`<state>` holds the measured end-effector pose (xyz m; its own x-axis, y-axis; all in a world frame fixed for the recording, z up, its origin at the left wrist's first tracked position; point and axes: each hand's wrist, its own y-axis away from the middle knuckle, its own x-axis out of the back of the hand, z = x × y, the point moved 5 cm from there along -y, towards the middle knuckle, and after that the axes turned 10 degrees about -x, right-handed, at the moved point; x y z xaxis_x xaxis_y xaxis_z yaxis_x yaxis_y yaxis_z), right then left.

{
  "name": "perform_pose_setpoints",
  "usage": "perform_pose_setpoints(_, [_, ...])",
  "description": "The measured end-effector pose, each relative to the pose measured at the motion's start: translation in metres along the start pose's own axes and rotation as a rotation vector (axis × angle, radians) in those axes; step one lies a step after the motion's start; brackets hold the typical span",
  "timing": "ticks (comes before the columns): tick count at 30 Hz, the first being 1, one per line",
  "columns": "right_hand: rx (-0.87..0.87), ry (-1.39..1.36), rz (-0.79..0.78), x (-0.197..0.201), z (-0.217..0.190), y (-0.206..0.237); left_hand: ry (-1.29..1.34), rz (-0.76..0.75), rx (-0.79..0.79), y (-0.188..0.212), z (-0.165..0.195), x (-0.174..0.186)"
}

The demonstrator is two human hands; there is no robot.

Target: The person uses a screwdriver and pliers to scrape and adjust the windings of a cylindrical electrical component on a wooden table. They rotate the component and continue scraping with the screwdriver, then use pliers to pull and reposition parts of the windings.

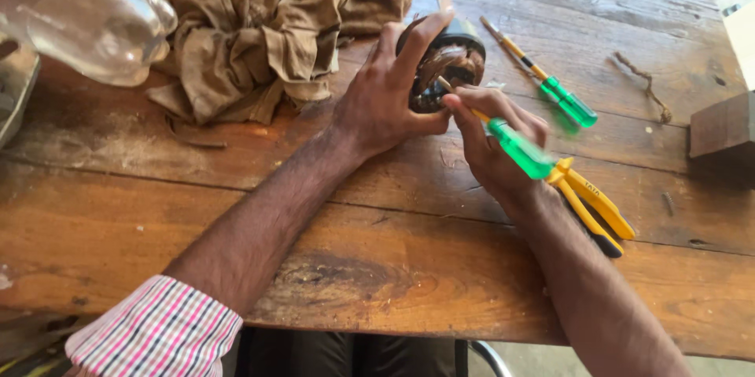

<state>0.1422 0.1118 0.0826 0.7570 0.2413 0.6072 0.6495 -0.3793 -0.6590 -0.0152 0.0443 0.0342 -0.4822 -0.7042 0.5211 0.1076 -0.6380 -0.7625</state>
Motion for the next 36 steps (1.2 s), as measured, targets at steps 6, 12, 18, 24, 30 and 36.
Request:
perform_pose_setpoints(6, [-0.021, -0.067, 0.083, 0.008, -0.002, 0.003, 0.042, -0.046, 0.061, -0.005, -0.003, -0.003])
perform_pose_setpoints(12, [-0.139, -0.115, 0.197, 0.017, -0.001, 0.010, -0.009, -0.009, 0.024, -0.004, -0.001, -0.004])
perform_pose_setpoints(18, [-0.217, -0.113, 0.158, 0.010, 0.011, 0.009, 0.068, -0.059, 0.119, -0.002, -0.009, -0.007])
perform_pose_setpoints(24, [-0.080, 0.006, 0.085, 0.005, 0.007, 0.006, 0.066, -0.049, 0.115, -0.002, -0.004, -0.003])
perform_pose_setpoints(30, [0.058, 0.057, 0.036, -0.001, -0.011, -0.004, -0.003, -0.031, 0.053, -0.004, 0.002, 0.002])
perform_pose_setpoints(36, [-0.049, -0.006, 0.176, 0.013, -0.005, 0.003, 0.020, -0.043, 0.074, -0.005, 0.000, 0.001])
